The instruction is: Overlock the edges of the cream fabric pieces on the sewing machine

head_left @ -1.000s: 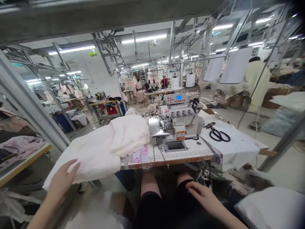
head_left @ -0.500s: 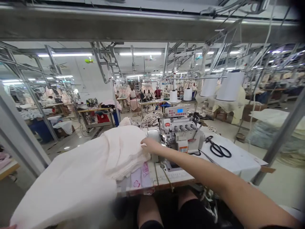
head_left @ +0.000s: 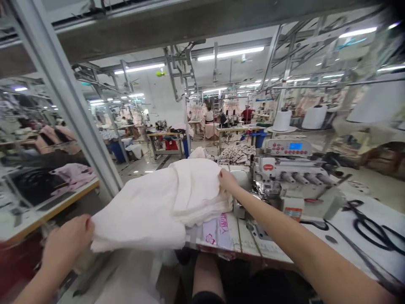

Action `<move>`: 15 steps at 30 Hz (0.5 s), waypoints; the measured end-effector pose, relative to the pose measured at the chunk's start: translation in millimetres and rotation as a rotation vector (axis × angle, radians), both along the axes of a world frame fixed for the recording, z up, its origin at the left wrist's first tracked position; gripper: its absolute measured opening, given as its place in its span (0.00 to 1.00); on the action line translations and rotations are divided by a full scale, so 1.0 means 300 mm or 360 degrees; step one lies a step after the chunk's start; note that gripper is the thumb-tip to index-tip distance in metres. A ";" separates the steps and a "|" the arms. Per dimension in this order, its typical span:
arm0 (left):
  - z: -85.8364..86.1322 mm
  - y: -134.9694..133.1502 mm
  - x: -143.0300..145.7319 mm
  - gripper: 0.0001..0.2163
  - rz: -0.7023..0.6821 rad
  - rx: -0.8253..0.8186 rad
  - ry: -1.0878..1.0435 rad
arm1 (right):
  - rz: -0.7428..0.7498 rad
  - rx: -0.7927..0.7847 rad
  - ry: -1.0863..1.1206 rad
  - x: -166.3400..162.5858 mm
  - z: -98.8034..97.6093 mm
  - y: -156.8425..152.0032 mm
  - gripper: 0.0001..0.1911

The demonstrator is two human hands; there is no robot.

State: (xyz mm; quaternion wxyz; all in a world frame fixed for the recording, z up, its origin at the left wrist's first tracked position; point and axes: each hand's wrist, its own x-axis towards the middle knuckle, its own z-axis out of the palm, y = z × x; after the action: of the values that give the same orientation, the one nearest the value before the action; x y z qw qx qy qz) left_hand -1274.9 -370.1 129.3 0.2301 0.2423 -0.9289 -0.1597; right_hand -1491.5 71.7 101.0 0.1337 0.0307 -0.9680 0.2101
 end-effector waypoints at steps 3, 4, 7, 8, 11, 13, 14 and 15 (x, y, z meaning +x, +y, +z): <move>0.044 0.071 -0.044 0.04 0.0058 -0.0005 0.0167 | 0.0003 -0.0244 0.0119 -0.003 0.000 0.008 0.14; 0.056 0.093 -0.063 0.04 0.0038 0.0020 0.0228 | 0.0009 -0.0318 0.0143 -0.003 -0.001 0.010 0.14; 0.093 0.166 -0.121 0.05 -0.0049 0.0116 0.0412 | 0.0066 -0.0499 0.0183 -0.003 -0.004 0.022 0.11; 0.110 0.196 -0.145 0.06 -0.0086 0.0150 0.0469 | 0.0092 -0.0549 0.0191 -0.006 -0.006 0.028 0.10; 0.169 0.319 -0.249 0.07 -0.0242 0.0240 0.0632 | 0.0195 -0.0688 0.0187 -0.021 -0.012 0.041 0.12; 0.198 0.438 -0.352 0.08 -0.0379 0.0300 0.0707 | 0.0299 -0.0761 0.0156 -0.033 -0.017 0.043 0.14; 0.201 0.510 -0.411 0.08 -0.0463 0.0333 0.0718 | 0.0363 -0.0786 0.0137 -0.038 -0.019 0.041 0.14; 0.194 0.590 -0.471 0.09 -0.0558 0.0370 0.0704 | 0.0429 -0.0805 0.0121 -0.042 -0.022 0.038 0.13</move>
State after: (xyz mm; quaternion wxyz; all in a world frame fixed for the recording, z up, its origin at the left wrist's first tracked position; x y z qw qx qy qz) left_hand -1416.0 -193.1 187.4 0.3663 0.0624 -0.8595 -0.3510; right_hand -1504.2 83.0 94.4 0.1442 0.1327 -0.8663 0.4595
